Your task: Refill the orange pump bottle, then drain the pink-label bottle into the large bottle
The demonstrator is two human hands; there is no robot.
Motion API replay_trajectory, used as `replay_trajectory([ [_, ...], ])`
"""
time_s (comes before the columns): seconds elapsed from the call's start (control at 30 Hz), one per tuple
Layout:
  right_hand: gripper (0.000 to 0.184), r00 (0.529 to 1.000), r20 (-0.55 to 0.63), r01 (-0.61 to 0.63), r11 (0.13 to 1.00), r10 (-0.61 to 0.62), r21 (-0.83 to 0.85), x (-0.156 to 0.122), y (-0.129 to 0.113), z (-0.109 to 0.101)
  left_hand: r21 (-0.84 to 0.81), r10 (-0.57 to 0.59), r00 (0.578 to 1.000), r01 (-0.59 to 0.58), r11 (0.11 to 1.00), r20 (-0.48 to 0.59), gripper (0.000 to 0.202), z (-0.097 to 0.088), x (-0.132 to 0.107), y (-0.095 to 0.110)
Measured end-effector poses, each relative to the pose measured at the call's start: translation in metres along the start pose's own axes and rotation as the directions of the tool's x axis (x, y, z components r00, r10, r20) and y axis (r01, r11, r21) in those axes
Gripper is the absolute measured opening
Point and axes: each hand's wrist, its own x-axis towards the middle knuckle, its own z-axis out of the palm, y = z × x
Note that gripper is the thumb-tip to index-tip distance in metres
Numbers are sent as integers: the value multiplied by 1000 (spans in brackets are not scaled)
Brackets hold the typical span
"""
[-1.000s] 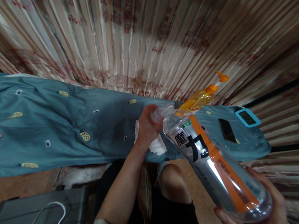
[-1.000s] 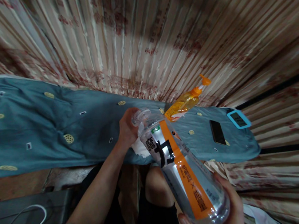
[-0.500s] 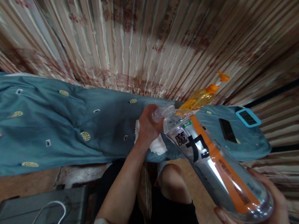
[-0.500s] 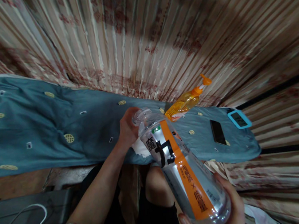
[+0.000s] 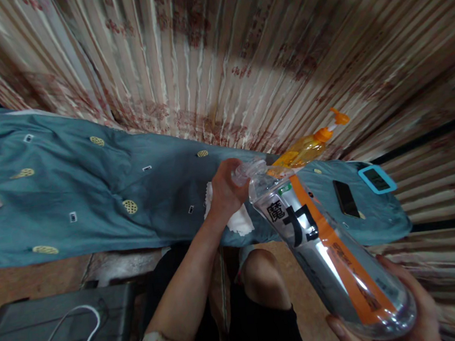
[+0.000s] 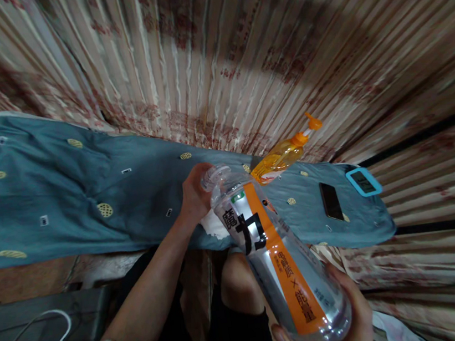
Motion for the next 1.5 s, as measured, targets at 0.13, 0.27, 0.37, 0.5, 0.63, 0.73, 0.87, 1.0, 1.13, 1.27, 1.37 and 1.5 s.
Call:
replay_trajectory([
  [0.13,96,1000,-8,12,1000,-12,16,0,0,1,-12,-1,1000,2,1000,2,34,0,0,-1],
  [0.27,95,1000,-9,15,999,-15,29,1,2,2,-7,-14,1000,14,1000,11,33,-1,0,0],
  [0.37,92,1000,-14,-19,999,20,37,-1,3,2,1,-22,1000,22,1000,13,34,-1,0,1],
  [0.5,92,1000,-22,0,1000,1,20,-1,5,1,8,-27,1000,27,1000,10,34,-1,0,2],
  [0.63,99,992,14,127,992,-127,-11,4,8,0,11,-22,1000,22,1000,2,35,0,0,1],
  [0.73,101,982,29,189,982,-188,-23,8,6,0,6,-16,1000,16,1000,-3,35,0,0,0],
  [0.87,97,995,10,95,995,-95,18,6,2,0,-6,-8,1000,8,1000,-1,37,-1,0,0],
  [1.0,91,1000,-7,10,1000,-10,17,1,0,1,-1,-21,1000,21,1000,5,37,-2,0,0],
  [1.13,88,1000,-14,-18,999,18,39,0,2,1,0,-20,1000,20,1000,10,39,-1,0,1],
  [1.27,91,1000,-10,-12,1000,12,18,0,4,1,0,-17,1000,17,1000,5,41,0,0,1],
  [1.37,89,1000,-9,-28,999,28,37,0,3,2,9,-16,1000,16,1000,-1,40,0,0,1],
  [1.5,87,1000,-7,-16,999,16,40,1,0,3,3,-13,1000,13,1000,-3,39,0,-1,1],
])
